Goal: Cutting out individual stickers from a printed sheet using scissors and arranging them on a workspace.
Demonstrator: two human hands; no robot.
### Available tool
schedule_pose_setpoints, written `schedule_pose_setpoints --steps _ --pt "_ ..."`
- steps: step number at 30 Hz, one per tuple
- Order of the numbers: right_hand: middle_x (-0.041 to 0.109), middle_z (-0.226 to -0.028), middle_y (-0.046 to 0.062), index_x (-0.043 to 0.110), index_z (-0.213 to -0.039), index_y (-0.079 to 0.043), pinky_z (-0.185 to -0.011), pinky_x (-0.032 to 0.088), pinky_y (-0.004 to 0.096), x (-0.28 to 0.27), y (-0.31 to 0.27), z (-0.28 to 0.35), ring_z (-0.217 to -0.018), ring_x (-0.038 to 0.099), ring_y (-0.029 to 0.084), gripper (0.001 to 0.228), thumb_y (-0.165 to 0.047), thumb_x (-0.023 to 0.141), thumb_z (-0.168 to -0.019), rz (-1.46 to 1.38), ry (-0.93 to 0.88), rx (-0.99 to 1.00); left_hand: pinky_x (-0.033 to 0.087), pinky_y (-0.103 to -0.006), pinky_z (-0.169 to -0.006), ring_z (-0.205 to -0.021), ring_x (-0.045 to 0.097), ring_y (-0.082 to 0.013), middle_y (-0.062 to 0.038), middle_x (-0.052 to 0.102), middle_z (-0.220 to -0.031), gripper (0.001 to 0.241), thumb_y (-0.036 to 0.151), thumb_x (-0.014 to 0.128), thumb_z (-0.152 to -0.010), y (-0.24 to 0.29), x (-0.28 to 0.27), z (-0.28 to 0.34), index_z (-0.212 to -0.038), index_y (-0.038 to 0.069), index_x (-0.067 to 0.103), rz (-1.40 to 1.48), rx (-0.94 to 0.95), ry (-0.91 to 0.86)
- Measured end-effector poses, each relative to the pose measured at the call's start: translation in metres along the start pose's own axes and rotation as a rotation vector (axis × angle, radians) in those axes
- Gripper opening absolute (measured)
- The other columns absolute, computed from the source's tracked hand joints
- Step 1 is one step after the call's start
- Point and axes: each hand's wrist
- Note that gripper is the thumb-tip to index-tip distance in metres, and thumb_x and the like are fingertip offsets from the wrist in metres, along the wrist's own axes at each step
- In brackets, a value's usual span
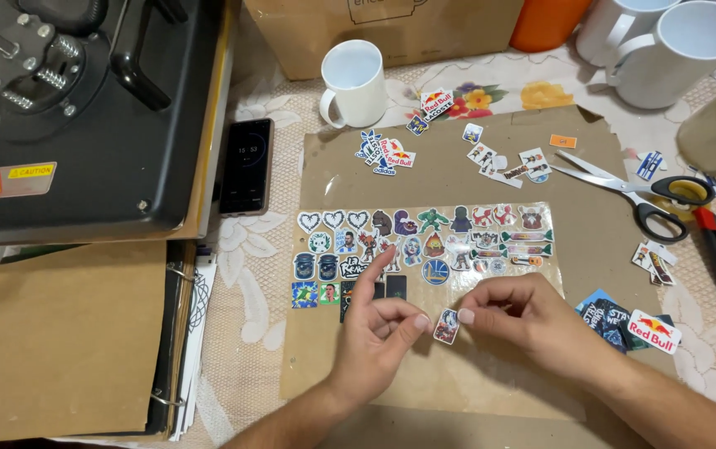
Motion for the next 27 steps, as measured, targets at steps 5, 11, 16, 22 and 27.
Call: schedule_pose_setpoints --steps 5,11,16,22,27 --pt "0.063 -0.056 0.008 0.086 -0.077 0.004 -0.045 0.03 0.028 0.004 -0.014 0.009 -0.051 0.044 0.012 0.021 -0.015 0.08 -0.085 -0.02 0.053 0.039 0.058 -0.0249 -0.068 -0.071 0.067 -0.0128 -0.009 0.073 -0.082 0.087 0.011 0.071 -0.086 0.007 0.003 0.007 -0.157 0.007 0.021 -0.002 0.089 -0.058" --pt "0.056 -0.051 0.007 0.082 -0.074 0.004 -0.043 0.026 0.029 0.005 -0.016 0.008 -0.047 0.037 0.011 0.021 -0.013 0.079 -0.087 -0.055 0.069 0.028 0.059 -0.0255 -0.076 -0.073 0.068 -0.0129 -0.008 0.074 -0.083 0.085 0.001 0.071 -0.084 0.005 0.006 0.008 -0.155 0.005 0.025 -0.031 0.141 -0.02" --pt "0.058 -0.064 0.004 0.072 -0.065 -0.003 -0.062 0.039 0.031 0.006 -0.031 -0.027 -0.063 0.052 0.014 0.024 -0.014 0.073 -0.086 0.229 0.145 0.014 0.056 -0.0368 -0.098 -0.089 0.073 -0.021 -0.01 0.075 -0.092 0.072 0.0 0.069 -0.088 0.009 -0.01 -0.004 -0.147 -0.006 0.028 -0.546 0.634 0.164" --pt "0.064 -0.066 -0.002 0.081 -0.077 -0.012 -0.069 0.041 0.027 0.009 -0.019 -0.087 -0.068 0.053 0.011 0.017 -0.023 0.075 -0.088 0.513 -0.04 0.191 0.05 -0.0417 -0.1 -0.109 0.068 -0.0273 -0.008 0.071 -0.11 0.09 0.01 0.074 -0.086 -0.012 -0.037 -0.022 -0.154 -0.001 0.017 -0.813 0.471 0.009" --pt "0.062 -0.063 -0.002 0.075 -0.07 -0.014 -0.068 0.04 0.027 0.005 -0.02 -0.1 -0.066 0.053 0.011 0.023 -0.025 0.073 -0.09 0.649 -0.069 0.156 0.051 -0.0426 -0.092 -0.103 0.066 -0.0285 -0.008 0.068 -0.113 0.092 0.008 0.074 -0.09 -0.025 -0.048 -0.027 -0.157 0.004 0.011 -0.912 0.547 -0.114"
Point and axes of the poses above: each hand's wrist, its own z-axis away from the middle knuckle, its own x-axis out of the palm, y = z × x
